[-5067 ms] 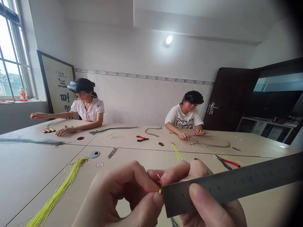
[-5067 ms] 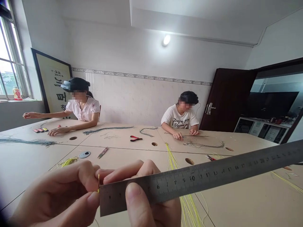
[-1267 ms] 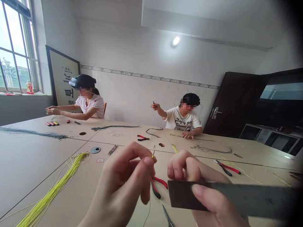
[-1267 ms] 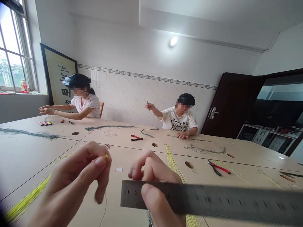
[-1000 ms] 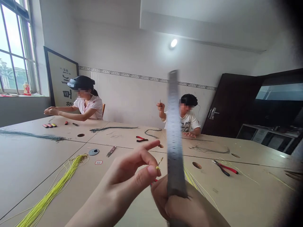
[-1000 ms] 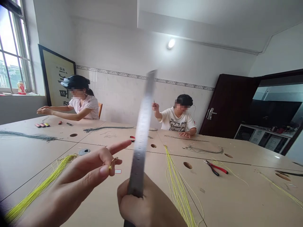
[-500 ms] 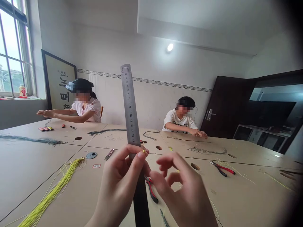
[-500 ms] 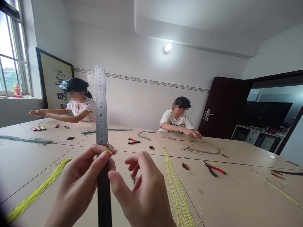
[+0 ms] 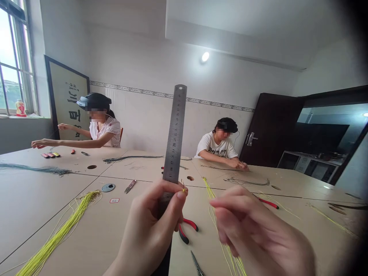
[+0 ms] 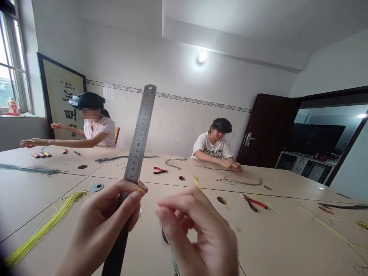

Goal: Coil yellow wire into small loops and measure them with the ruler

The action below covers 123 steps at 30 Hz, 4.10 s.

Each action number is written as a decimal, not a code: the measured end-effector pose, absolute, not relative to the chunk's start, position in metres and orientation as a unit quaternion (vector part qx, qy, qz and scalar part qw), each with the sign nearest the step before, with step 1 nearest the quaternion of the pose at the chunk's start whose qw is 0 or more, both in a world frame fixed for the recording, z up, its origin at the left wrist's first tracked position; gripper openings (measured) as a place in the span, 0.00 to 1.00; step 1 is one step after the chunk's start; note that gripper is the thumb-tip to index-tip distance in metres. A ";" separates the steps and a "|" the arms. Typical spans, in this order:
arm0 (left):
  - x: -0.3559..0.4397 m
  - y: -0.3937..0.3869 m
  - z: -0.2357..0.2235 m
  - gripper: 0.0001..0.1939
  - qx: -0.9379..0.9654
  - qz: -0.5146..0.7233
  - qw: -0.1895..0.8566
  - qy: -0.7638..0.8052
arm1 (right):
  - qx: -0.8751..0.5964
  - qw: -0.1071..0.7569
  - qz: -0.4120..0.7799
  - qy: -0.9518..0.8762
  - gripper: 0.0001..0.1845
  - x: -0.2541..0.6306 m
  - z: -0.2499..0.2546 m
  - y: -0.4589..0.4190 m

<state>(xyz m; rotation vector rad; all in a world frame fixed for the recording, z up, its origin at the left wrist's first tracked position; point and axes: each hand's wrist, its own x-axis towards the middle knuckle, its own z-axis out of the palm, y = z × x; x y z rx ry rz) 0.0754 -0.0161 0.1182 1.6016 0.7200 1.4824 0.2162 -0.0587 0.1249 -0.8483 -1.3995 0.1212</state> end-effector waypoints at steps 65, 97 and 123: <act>0.088 -0.011 0.111 0.09 0.286 0.799 0.522 0.086 | -0.282 0.611 0.231 -0.703 0.12 0.192 0.105 -0.028; 0.063 -0.025 0.119 0.10 0.681 0.573 0.449 0.084 | -0.110 0.663 0.382 -0.635 0.13 0.220 0.119 -0.051; 0.063 -0.027 0.125 0.08 0.650 0.582 0.482 0.082 | -0.117 0.660 0.340 -0.660 0.13 0.228 0.120 -0.053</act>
